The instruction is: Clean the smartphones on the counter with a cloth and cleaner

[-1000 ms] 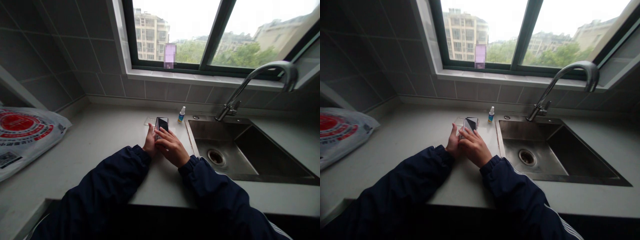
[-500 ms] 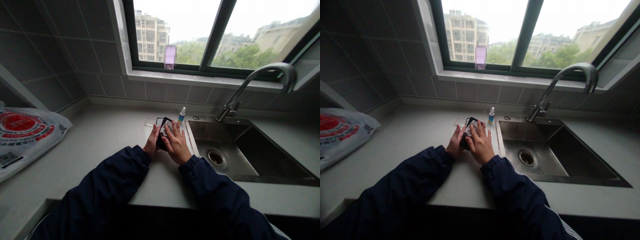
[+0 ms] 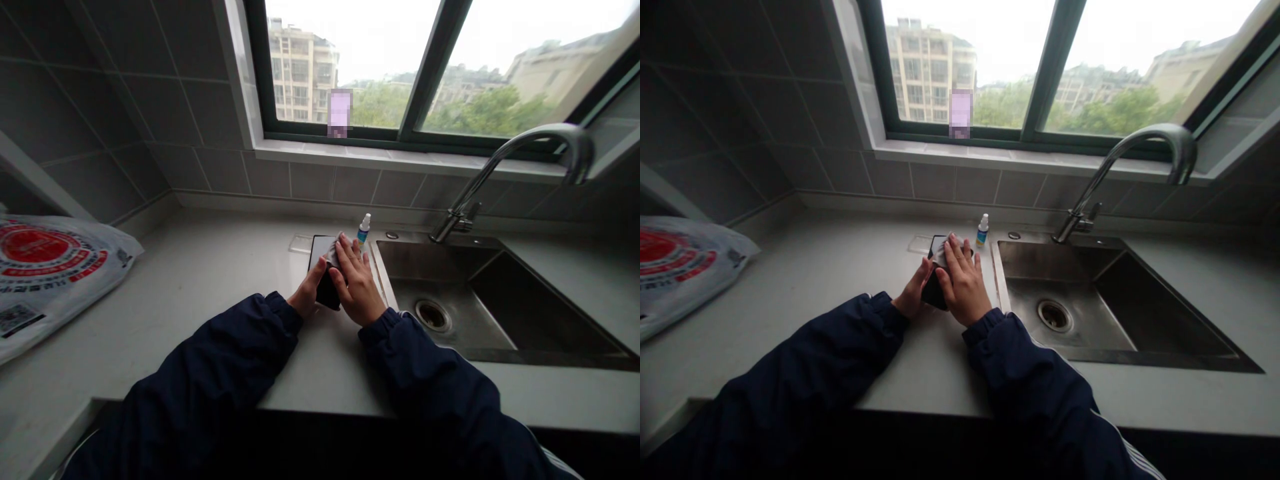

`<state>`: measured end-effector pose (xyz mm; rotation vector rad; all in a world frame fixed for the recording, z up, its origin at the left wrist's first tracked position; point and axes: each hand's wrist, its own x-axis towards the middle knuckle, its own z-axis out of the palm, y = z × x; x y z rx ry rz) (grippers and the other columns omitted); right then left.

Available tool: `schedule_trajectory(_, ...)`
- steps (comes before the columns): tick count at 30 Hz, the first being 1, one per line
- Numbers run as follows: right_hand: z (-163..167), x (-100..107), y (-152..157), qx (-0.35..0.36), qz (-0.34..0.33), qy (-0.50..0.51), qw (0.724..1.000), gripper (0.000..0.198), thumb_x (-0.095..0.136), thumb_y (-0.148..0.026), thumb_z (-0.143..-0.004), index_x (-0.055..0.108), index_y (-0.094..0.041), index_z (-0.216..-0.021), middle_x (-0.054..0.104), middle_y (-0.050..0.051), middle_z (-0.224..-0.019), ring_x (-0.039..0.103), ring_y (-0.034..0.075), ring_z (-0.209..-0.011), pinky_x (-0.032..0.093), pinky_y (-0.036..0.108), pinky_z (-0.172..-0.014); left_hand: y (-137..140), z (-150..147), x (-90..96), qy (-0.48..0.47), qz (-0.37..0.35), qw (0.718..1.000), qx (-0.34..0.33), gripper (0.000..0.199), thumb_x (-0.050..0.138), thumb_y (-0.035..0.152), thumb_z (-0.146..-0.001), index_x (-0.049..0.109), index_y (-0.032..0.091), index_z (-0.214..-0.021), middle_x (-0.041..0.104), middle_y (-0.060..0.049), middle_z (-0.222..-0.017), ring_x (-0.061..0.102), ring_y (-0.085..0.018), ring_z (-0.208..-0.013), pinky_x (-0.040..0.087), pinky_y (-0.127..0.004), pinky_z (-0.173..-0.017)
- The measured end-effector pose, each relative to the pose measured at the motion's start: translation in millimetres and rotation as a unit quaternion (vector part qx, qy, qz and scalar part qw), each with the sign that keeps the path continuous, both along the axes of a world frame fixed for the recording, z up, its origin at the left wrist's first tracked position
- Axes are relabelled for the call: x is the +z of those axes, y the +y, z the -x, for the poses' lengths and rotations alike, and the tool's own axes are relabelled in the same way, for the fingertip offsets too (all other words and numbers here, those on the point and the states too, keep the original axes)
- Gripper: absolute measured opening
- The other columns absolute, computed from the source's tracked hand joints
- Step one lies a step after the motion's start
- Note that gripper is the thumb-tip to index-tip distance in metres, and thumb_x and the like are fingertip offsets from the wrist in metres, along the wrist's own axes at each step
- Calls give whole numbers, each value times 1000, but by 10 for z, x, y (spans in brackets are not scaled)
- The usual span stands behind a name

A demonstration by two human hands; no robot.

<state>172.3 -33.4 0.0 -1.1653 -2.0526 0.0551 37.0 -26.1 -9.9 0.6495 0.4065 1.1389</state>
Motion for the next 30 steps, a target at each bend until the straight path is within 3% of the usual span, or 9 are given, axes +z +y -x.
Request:
schedule_trajectory(3,16,-16,-8,26,18,-18,999,61,39,-35,-106,22,-23,-163,22,9,-169,5,32,-158,17,66,-124,21,-14,11,2,-52,998,34,43,56,43,-98,67,21,-133,62,-8,-143,47,-27,-143,37,-42,-120)
schedule_trajectory(5,31,-16,-23,51,30,-37,998,60,41,-36,-106,26,-24,-162,25,8,-168,7,32,-158,18,66,-123,46,-1,7,16,-50,997,64,42,50,43,-101,68,19,-131,61,-8,-145,42,-25,-147,31,-38,-123)
schedule_trajectory(10,56,-3,-54,80,40,-62,994,58,42,-37,-106,28,-27,-161,31,7,-167,12,32,-158,22,67,-122,101,46,-43,70,-59,991,95,44,44,42,-104,69,18,-130,56,-9,-150,37,-25,-150,28,-32,-122)
schedule_trajectory(16,44,-25,-17,7,36,-48,998,57,40,-37,-105,30,-24,-160,27,8,-168,10,33,-158,18,70,-121,65,10,-37,90,-113,987,71,47,53,49,-99,65,22,-136,53,-6,-153,35,-24,-151,24,-35,-126)
schedule_trajectory(20,19,4,-3,-51,29,-20,998,54,40,-36,-105,35,-23,-158,27,8,-168,11,34,-158,18,70,-122,30,7,-17,120,-149,981,39,57,63,55,-91,65,21,-137,56,-9,-150,42,-32,-146,31,-43,-123)
schedule_trajectory(23,5,31,-3,-57,25,13,998,54,41,-35,-104,36,-23,-156,31,8,-167,15,33,-158,19,69,-121,1,39,6,173,-162,971,23,67,63,60,-89,59,20,-142,64,-13,-139,59,-38,-129,47,-50,-110)
schedule_trajectory(25,-1,33,5,-58,23,45,997,54,41,-34,-104,36,-23,-157,34,9,-166,18,32,-157,20,68,-121,-18,66,24,198,-155,968,-1,72,59,64,-90,53,21,-147,69,-15,-127,71,-36,-104,58,-49,-89)
schedule_trajectory(28,-15,22,33,-62,26,92,993,54,40,-35,-104,38,-22,-156,40,11,-163,25,32,-155,22,67,-121,-21,100,40,195,-143,970,-24,73,55,67,-90,47,26,-150,73,-13,-111,72,-26,-73,58,-37,-58)
schedule_trajectory(30,-27,19,56,-64,26,114,991,52,39,-36,-104,44,-19,-153,44,12,-160,30,31,-153,24,65,-122,-2,119,38,180,-135,974,-25,72,52,69,-91,46,28,-150,73,-11,-103,70,-24,-65,56,-34,-50)
